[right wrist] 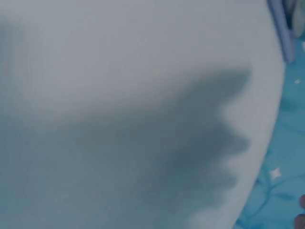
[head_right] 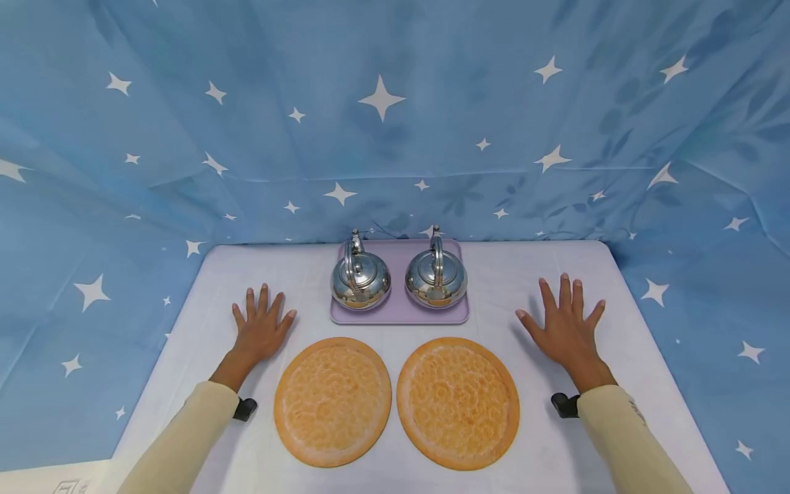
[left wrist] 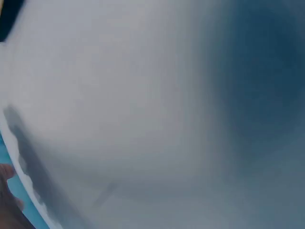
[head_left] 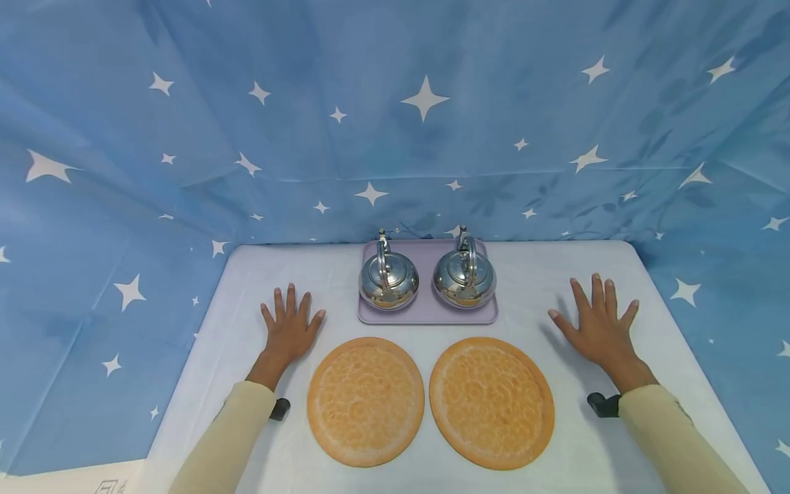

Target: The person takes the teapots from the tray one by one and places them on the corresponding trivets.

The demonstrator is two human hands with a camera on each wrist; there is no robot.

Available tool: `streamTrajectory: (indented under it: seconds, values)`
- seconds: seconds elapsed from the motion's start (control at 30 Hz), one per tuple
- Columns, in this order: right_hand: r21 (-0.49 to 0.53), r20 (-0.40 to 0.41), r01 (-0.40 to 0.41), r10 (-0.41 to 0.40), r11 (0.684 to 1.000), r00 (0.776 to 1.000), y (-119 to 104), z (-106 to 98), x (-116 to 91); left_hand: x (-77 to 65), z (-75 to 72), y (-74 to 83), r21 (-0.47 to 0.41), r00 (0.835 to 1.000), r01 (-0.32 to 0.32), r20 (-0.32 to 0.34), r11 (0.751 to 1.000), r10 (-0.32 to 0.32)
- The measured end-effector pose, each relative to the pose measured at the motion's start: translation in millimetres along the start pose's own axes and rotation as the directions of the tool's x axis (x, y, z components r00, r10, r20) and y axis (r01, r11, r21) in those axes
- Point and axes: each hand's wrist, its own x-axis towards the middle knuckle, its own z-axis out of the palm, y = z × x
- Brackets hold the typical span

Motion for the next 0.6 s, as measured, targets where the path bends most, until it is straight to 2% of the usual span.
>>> streamTrajectory:
  seconds: [0.13,0.23,0.33,0.43,0.53,0.6]
  values:
    - [0.104,-0.099,0.024,-0.014,0.994,0.995,-24,-17,9,4.8,-5.8,13.5,-0.144,0.999,-0.005,-0.048,0.99,-0.002]
    - [0.214,-0.194,0.072,-0.03,0.974,0.981,-46,-31,16,10.2,-10.2,26.7,-0.285,0.996,-0.027,-0.09,0.958,0.001]
    - [0.33,-0.266,0.126,-0.036,0.936,0.963,-70,-44,22,16.0,-13.2,40.4,-0.451,0.994,-0.031,-0.107,0.892,-0.02]
    - [0.437,-0.307,0.187,-0.05,0.88,0.95,-95,-54,28,21.1,-14.9,53.1,-0.597,0.992,-0.006,-0.105,0.803,-0.071]
    - [0.523,-0.315,0.231,-0.065,0.82,0.947,-119,-61,30,25.7,-14.0,63.9,-0.677,0.989,0.031,-0.084,0.735,-0.118]
    - [0.566,-0.324,0.265,-0.086,0.781,0.942,-135,-63,31,28.3,-13.2,70.4,-0.725,0.99,0.062,-0.044,0.686,-0.136]
